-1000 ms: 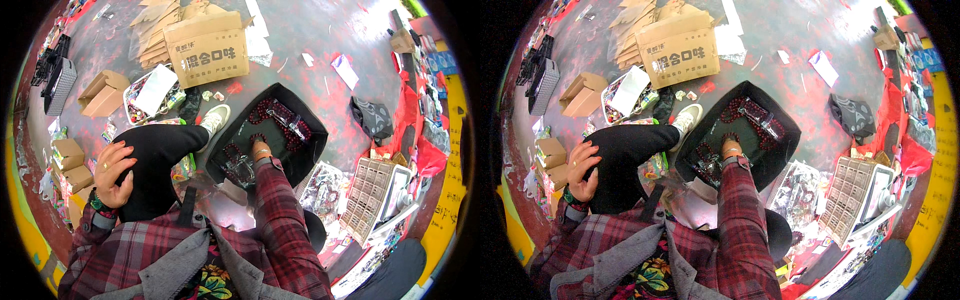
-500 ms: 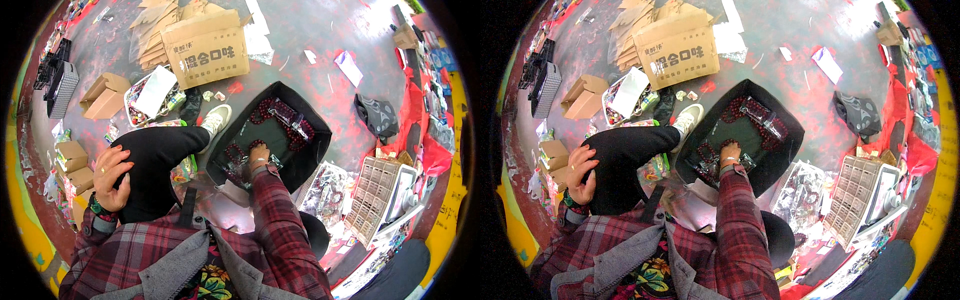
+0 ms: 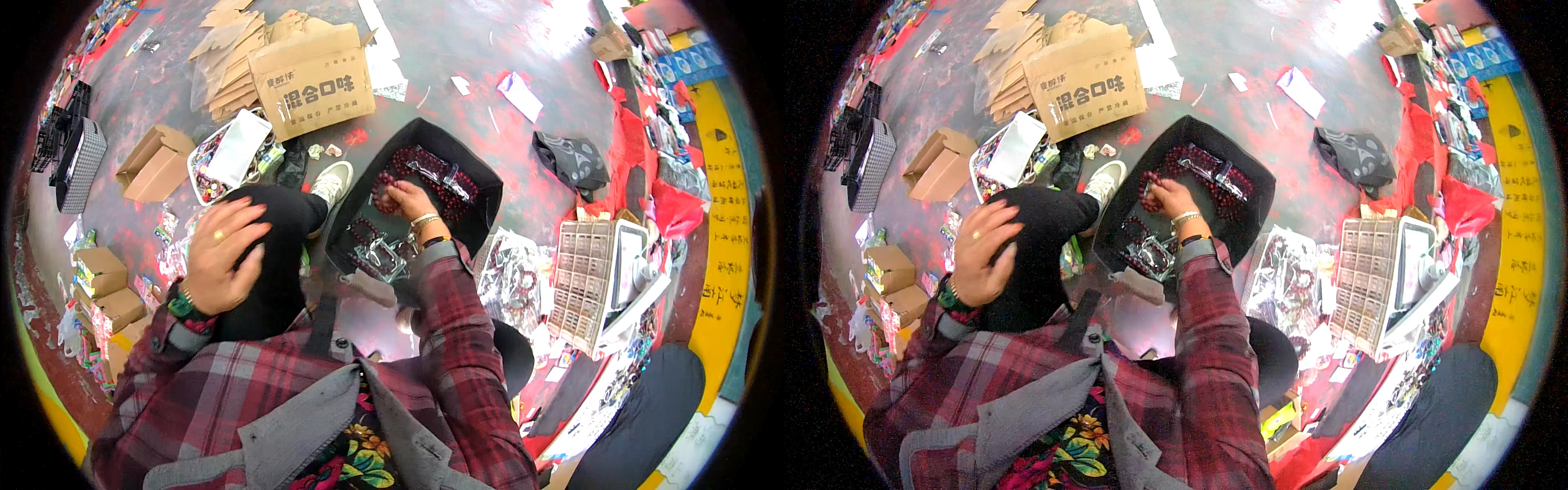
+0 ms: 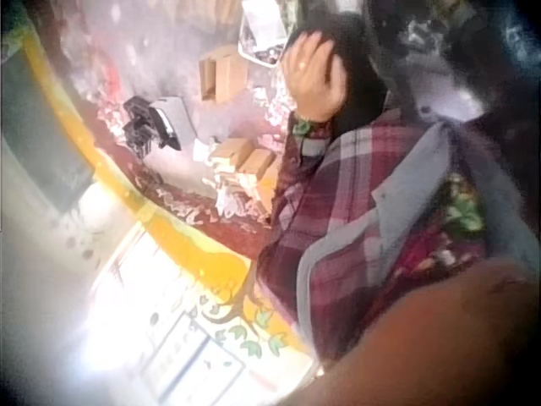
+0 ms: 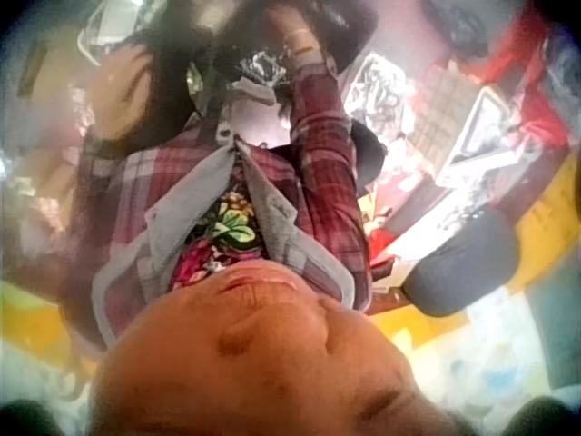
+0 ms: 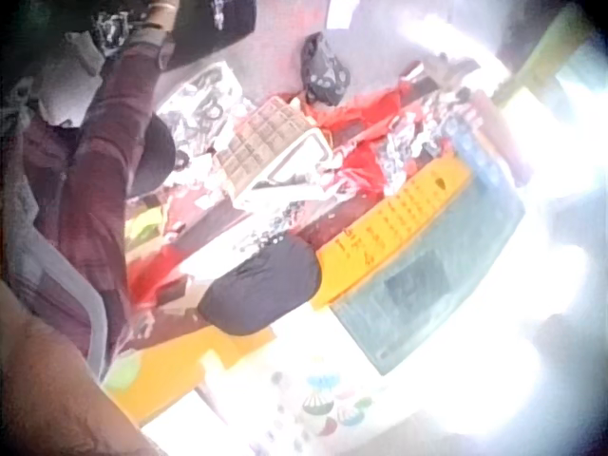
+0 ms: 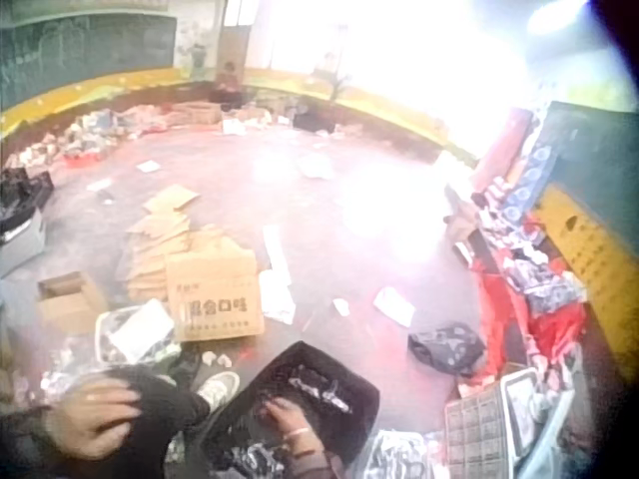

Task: The person sits on the floor and packs small red beads into clear plastic bags. They handle the beads and bags by hand, placing the beads into the bags and arranging them in a black container. The person also handles a small blue and white packet, opening it and placing it into the container.

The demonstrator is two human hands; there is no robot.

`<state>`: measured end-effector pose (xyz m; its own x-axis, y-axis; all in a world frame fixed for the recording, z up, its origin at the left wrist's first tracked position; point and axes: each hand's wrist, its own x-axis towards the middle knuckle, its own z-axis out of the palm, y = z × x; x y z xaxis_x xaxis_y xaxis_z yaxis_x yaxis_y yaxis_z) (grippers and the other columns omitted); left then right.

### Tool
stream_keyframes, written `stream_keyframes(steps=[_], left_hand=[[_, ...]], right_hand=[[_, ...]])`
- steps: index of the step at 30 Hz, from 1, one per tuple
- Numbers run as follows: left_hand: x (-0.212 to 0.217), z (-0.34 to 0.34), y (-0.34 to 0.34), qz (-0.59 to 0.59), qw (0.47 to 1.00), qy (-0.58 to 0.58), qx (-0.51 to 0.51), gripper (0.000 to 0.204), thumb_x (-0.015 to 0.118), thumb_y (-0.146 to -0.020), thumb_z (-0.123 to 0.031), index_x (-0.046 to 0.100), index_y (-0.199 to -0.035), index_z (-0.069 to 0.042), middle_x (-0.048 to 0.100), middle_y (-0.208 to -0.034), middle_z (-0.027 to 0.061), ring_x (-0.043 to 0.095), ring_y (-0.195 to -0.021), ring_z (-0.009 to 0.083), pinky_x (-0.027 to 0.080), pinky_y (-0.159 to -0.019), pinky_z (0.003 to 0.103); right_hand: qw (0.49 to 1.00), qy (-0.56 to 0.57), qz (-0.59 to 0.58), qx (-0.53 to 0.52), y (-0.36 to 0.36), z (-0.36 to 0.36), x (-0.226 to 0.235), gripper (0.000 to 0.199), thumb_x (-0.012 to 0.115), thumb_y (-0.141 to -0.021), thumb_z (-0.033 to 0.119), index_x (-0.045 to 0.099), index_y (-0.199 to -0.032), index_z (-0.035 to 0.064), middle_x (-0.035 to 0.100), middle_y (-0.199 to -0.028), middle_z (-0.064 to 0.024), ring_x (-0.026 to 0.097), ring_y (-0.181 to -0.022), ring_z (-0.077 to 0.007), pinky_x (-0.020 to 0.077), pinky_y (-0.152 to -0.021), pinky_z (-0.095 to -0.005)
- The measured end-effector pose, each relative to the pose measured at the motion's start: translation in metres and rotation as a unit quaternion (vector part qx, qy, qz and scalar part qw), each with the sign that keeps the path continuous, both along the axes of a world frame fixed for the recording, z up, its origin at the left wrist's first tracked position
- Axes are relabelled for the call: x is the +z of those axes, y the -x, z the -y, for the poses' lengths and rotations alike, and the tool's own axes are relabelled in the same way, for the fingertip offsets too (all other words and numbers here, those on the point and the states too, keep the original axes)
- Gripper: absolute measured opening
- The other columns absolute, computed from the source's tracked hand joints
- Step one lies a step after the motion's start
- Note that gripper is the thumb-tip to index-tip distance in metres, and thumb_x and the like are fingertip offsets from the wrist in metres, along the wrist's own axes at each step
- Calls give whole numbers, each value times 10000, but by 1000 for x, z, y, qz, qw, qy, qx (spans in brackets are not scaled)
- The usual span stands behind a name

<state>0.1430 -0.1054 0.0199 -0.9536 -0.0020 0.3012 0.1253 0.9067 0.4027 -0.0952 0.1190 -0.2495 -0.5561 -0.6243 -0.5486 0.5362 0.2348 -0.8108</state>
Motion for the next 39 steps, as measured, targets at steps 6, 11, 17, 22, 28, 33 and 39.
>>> stream_keyframes(steps=[6,11,17,22,28,33,39], left_hand=[[2,-37,14,-34,996,-59,-54,263,613,-753,-131,582,-991,-26,580,-1061,138,513,-1070,301,376,-926,405],[14,-46,50,83,786,-612,-25,376,584,-838,-172,482,-1151,9,543,-1119,75,503,-1042,153,371,-918,285],[6,-87,59,206,506,-829,-124,197,561,-869,-204,548,-1022,-81,565,-1003,-1,522,-945,97,408,-855,273],[-30,-103,79,162,449,-857,-196,267,448,-924,-218,545,-1053,-5,613,-972,86,579,-885,151,443,-832,297],[-27,-80,113,74,638,-766,-31,214,454,-922,-244,562,-916,-59,641,-894,83,598,-812,145,460,-736,294],[-45,-77,110,98,647,-753,72,234,475,-906,-255,551,-826,-48,619,-778,67,600,-709,153,464,-662,289],[-39,-86,111,142,674,-724,33,302,491,-891,-298,551,-819,-11,634,-719,134,619,-649,178,450,-570,258]], right_hand=[[986,167,-14,15,-46,0,155,176,468,-907,158,546,-1018,46,624,-860,-44,607,-775,-145,494,-705,-290],[952,305,-27,-20,-81,-25,234,208,409,-931,155,514,-1028,5,624,-888,-132,615,-794,-226,498,-728,-331],[924,375,-17,-74,-101,-31,248,265,438,-926,244,509,-1014,5,628,-896,-151,621,-807,-256,510,-741,-372],[928,362,-5,-95,-102,-33,231,274,412,-933,243,526,-1010,5,631,-907,-144,622,-806,-245,509,-748,-366],[985,-97,-88,-115,-87,-76,138,276,518,-861,250,585,-1039,49,643,-934,-113,637,-808,-232,520,-685,-320],[740,-502,-304,330,-117,-94,16,420,566,-784,395,625,-967,20,623,-963,-194,600,-923,-316,467,-781,-387],[758,-530,-195,327,-153,-79,-11,497,580,-732,423,620,-1046,40,553,-1159,-166,509,-1104,-316,405,-936,-362]])
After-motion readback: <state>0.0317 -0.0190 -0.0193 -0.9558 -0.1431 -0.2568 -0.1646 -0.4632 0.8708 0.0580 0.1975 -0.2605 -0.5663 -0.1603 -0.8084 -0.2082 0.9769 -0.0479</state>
